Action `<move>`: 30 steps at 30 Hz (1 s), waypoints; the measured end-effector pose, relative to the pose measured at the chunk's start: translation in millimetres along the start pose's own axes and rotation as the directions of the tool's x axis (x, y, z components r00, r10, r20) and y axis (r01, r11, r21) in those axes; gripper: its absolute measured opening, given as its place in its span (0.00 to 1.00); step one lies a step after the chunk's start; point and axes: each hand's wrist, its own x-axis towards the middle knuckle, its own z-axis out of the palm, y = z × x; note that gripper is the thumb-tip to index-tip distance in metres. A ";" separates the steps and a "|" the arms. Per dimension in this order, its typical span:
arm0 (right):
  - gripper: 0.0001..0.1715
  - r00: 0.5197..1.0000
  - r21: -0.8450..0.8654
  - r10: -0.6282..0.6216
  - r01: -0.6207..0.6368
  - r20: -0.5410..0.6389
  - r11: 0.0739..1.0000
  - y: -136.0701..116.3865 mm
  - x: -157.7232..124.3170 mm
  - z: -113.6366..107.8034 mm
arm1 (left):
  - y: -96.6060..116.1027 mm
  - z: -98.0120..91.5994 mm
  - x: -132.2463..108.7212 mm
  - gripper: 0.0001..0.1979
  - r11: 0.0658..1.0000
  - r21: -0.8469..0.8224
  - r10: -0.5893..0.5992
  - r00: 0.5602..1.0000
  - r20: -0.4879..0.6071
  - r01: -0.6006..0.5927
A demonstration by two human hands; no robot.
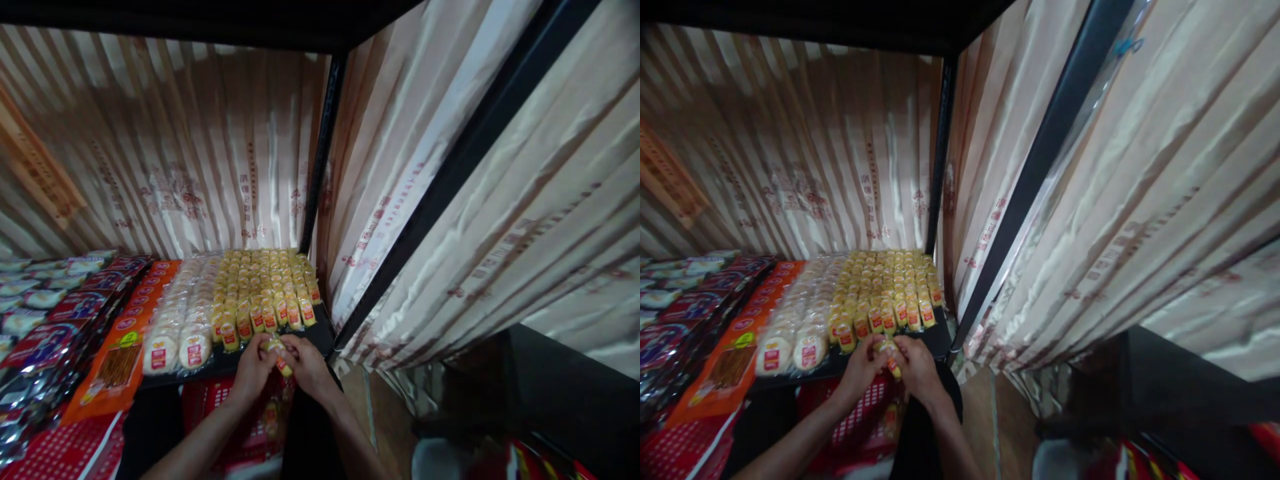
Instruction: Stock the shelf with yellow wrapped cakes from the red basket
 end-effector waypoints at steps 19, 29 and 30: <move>0.29 0.761 -0.074 0.021 -0.090 -0.649 0.993 58.5 52.1 -11.2 | 88.9 86.4 122.6 0.13 0.815 0.378 0.371 0.896 0.243 -0.440; 0.29 0.728 0.003 0.094 -0.125 -0.679 0.992 91.2 64.8 3.6 | 79.3 99.5 146.2 0.14 0.706 0.555 0.273 0.891 0.362 -0.441; 0.29 0.728 -0.002 0.087 -0.122 -0.680 0.993 93.8 64.1 5.1 | 78.1 99.8 146.9 0.14 0.690 0.569 0.271 0.889 0.369 -0.446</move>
